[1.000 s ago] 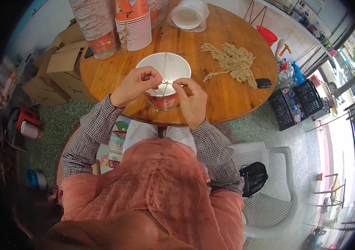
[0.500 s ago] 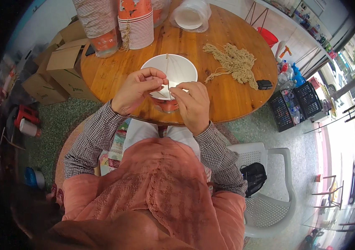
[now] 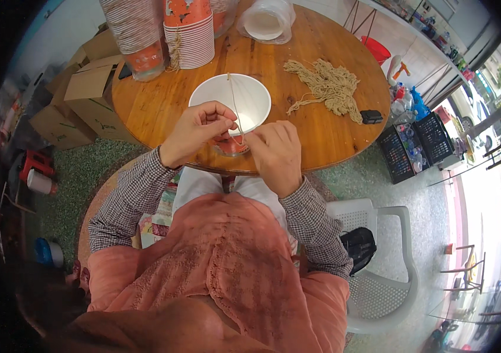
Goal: Manually attaching strings to paper buckets to form handles for packaging.
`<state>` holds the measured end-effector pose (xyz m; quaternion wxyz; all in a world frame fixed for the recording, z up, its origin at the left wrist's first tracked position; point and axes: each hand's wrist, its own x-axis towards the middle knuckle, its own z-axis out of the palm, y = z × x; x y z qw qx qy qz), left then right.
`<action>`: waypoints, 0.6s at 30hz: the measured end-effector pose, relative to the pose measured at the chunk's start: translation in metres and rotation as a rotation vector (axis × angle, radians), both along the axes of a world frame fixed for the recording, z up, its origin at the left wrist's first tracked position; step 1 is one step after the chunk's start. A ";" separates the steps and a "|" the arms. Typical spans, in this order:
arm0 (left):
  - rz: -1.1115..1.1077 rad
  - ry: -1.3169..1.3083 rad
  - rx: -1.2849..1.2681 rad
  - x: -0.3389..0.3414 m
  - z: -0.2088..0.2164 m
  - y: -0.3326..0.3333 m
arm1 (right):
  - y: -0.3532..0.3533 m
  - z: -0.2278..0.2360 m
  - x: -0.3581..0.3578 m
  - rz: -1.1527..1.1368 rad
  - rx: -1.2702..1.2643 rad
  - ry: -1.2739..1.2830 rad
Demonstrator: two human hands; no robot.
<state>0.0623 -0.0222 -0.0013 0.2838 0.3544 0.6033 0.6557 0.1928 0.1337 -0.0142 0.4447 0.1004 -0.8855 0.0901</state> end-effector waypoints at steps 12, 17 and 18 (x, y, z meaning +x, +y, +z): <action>0.241 1.149 -0.065 0.023 -0.017 -0.028 | -0.006 -0.037 0.007 0.129 -0.162 -0.174; 0.269 1.212 -0.006 0.024 -0.023 -0.031 | -0.013 -0.020 0.009 0.205 -0.147 -0.078; 0.268 1.212 -0.006 0.026 -0.022 -0.031 | -0.013 -0.016 0.008 0.204 -0.148 -0.079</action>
